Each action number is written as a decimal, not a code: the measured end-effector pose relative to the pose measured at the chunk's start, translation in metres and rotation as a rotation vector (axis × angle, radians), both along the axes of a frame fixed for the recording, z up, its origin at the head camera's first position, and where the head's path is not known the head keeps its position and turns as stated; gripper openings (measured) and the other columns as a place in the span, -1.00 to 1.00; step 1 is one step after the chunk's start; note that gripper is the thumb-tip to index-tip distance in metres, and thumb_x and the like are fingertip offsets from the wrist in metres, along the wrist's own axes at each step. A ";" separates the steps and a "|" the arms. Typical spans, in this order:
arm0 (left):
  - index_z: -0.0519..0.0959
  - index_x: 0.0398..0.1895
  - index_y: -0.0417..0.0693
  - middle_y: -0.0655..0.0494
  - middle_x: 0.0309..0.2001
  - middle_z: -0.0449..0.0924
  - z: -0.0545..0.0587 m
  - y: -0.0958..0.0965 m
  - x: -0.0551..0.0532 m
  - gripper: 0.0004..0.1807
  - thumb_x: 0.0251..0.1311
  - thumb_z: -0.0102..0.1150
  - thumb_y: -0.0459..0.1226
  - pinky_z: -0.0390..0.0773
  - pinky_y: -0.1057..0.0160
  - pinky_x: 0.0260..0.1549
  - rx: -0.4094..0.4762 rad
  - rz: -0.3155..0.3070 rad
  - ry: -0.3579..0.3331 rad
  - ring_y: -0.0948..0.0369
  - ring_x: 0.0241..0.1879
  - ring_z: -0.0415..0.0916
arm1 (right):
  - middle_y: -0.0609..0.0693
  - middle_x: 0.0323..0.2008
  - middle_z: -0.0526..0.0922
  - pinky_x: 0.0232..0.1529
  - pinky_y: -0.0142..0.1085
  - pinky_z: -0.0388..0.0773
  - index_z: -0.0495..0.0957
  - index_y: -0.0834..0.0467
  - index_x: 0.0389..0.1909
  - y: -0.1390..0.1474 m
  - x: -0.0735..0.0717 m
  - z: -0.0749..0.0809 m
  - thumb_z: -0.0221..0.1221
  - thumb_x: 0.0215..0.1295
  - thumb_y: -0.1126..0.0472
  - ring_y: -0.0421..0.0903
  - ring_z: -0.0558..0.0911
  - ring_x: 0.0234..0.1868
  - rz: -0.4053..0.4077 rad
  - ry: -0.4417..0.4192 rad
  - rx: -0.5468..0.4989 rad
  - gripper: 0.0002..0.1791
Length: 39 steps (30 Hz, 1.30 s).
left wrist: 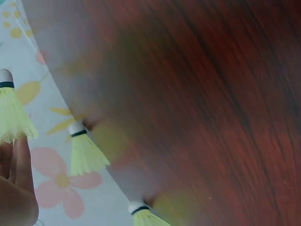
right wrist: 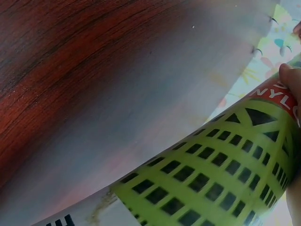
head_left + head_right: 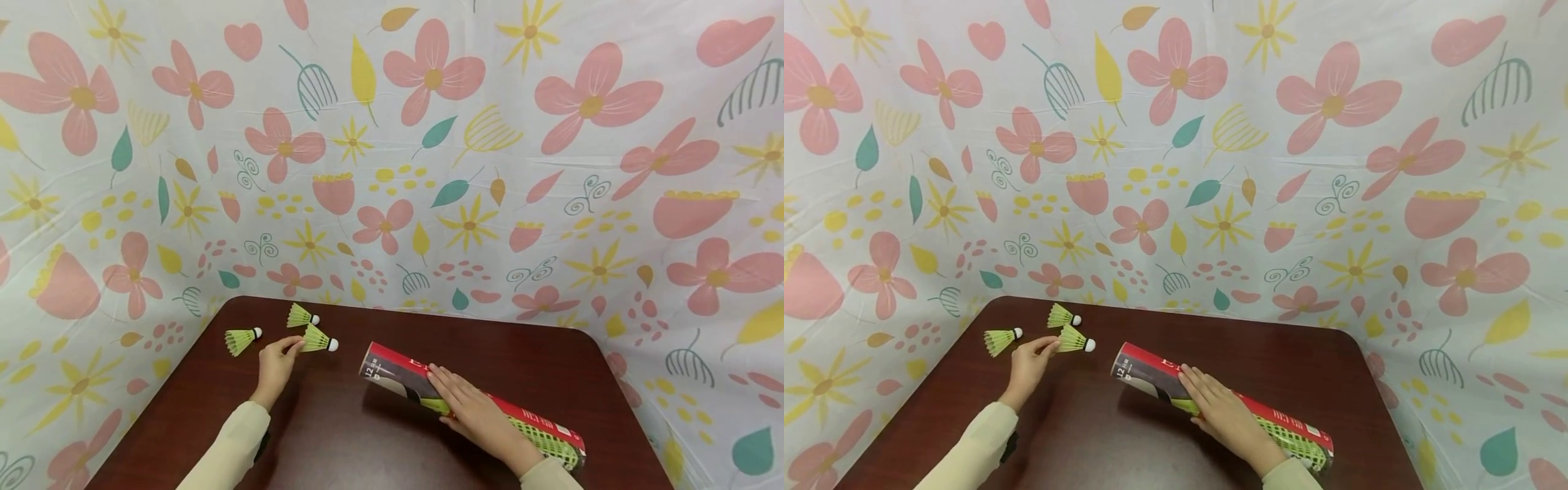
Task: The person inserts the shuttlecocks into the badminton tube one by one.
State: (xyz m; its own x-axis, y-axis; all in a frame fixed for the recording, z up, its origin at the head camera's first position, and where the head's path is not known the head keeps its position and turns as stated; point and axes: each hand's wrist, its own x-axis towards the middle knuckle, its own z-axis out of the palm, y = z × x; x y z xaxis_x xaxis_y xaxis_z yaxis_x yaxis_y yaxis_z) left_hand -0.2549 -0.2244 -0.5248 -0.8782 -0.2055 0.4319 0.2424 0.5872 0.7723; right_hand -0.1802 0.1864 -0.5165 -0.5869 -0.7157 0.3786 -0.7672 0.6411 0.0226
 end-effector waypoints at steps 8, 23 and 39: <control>0.74 -0.26 -0.14 0.00 -0.34 0.73 0.003 0.013 0.006 -0.87 0.13 0.32 -0.32 0.61 0.32 -0.42 0.036 -0.064 0.039 0.10 -0.36 0.69 | 0.04 0.50 0.03 0.40 -0.49 -0.30 -0.01 0.16 0.50 0.000 0.000 0.001 0.38 0.13 -0.01 -0.06 0.16 0.44 -0.008 -0.024 0.007 0.04; 0.74 -0.27 -0.13 0.00 -0.29 0.73 0.016 0.037 0.020 -0.87 0.10 0.33 -0.34 0.61 0.33 -0.42 0.101 -0.170 0.099 0.12 -0.37 0.69 | 0.04 0.49 0.05 0.40 -0.48 -0.28 -0.01 0.15 0.51 0.001 -0.004 -0.002 0.23 0.26 -0.09 -0.06 0.14 0.45 0.005 -0.030 -0.013 -0.07; 0.75 -0.34 -0.01 0.17 -0.41 0.70 0.018 0.059 0.027 -0.92 0.09 0.34 -0.30 0.61 0.28 -0.43 0.150 -0.300 0.048 0.12 -0.42 0.62 | -0.01 0.51 -0.02 0.40 -0.50 -0.29 -0.04 0.12 0.52 -0.001 -0.004 0.000 0.12 0.32 -0.16 -0.08 0.11 0.46 -0.007 -0.051 -0.010 -0.10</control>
State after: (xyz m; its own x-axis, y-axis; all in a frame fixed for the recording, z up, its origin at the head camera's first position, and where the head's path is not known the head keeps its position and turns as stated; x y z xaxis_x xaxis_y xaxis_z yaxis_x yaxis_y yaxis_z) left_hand -0.2274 -0.1656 -0.5064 -0.8886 -0.0055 0.4587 0.4252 0.3653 0.8281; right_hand -0.1837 0.1857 -0.5165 -0.6109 -0.7077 0.3547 -0.7624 0.6467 -0.0227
